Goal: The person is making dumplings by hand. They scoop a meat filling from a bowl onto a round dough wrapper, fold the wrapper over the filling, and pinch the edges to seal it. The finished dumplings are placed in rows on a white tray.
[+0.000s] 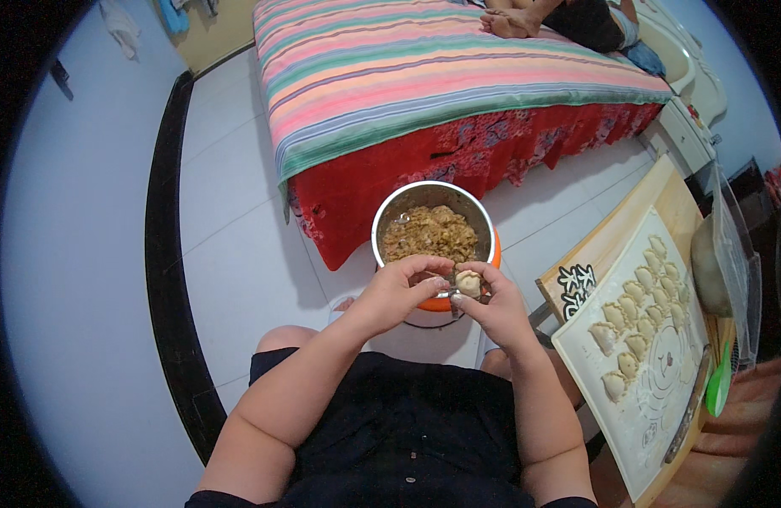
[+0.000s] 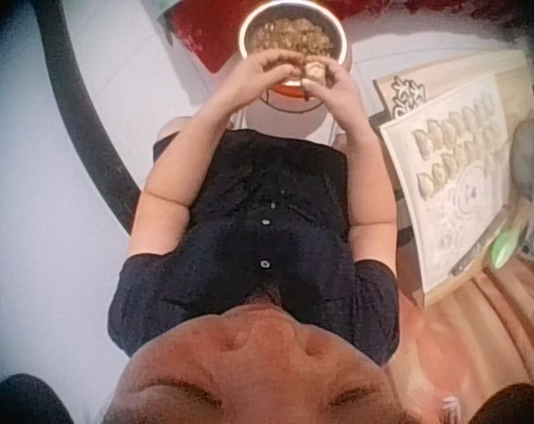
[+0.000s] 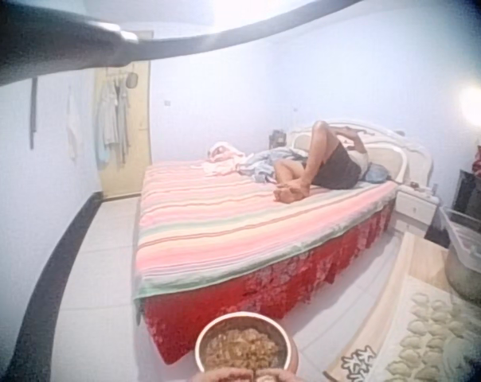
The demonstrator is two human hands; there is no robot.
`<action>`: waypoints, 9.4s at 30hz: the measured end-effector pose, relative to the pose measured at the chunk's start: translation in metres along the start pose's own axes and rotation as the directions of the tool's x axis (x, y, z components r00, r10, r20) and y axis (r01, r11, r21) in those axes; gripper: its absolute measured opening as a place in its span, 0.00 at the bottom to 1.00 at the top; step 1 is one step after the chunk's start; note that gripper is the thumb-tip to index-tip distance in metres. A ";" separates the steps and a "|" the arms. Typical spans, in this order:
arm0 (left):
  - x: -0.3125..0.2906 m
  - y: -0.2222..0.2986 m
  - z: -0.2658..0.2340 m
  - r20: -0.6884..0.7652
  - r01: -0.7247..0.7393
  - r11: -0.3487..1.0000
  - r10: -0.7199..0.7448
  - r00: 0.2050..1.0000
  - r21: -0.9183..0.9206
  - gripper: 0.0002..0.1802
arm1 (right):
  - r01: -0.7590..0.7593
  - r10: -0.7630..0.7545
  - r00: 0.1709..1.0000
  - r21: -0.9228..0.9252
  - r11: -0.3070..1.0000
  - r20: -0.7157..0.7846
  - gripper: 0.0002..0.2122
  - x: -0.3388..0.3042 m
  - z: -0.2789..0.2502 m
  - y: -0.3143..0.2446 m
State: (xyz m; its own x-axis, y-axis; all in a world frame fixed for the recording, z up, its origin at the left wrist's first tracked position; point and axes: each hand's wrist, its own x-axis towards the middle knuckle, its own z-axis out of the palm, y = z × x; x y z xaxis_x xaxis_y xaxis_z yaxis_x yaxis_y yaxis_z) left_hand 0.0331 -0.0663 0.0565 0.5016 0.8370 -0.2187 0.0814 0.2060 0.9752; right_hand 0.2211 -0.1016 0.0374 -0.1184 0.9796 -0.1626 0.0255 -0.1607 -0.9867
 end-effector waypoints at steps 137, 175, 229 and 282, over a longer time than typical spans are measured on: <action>-0.002 -0.008 0.087 -0.003 -0.357 0.926 0.360 0.933 0.125 0.17 | -0.365 -0.149 0.888 -0.864 0.348 -0.436 0.13 -0.259 -0.171 -0.060; 0.003 -0.004 0.076 -0.113 -0.252 0.965 0.243 0.963 -0.072 0.15 | -0.365 -0.405 0.712 -0.796 0.483 -0.573 0.14 -0.303 -0.178 -0.009; 0.001 -0.015 0.015 -0.201 -0.079 0.879 -0.020 0.979 -0.470 0.15 | 0.019 0.048 0.979 0.324 0.946 -0.197 0.27 -0.011 0.018 -0.030; 0.037 -0.030 -0.052 -0.322 -0.104 0.622 -0.249 0.913 -0.776 0.20 | 0.075 -0.283 0.950 -0.783 0.617 -0.133 0.08 0.035 -0.019 0.057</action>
State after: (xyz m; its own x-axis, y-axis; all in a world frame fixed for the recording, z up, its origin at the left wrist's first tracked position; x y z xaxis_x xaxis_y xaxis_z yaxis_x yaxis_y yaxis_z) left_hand 0.0041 -0.0152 0.0173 0.1603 0.8763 -0.4543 -0.6699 0.4346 0.6019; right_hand 0.2368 -0.0742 -0.0244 0.0119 0.9920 0.1260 0.7843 0.0689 -0.6165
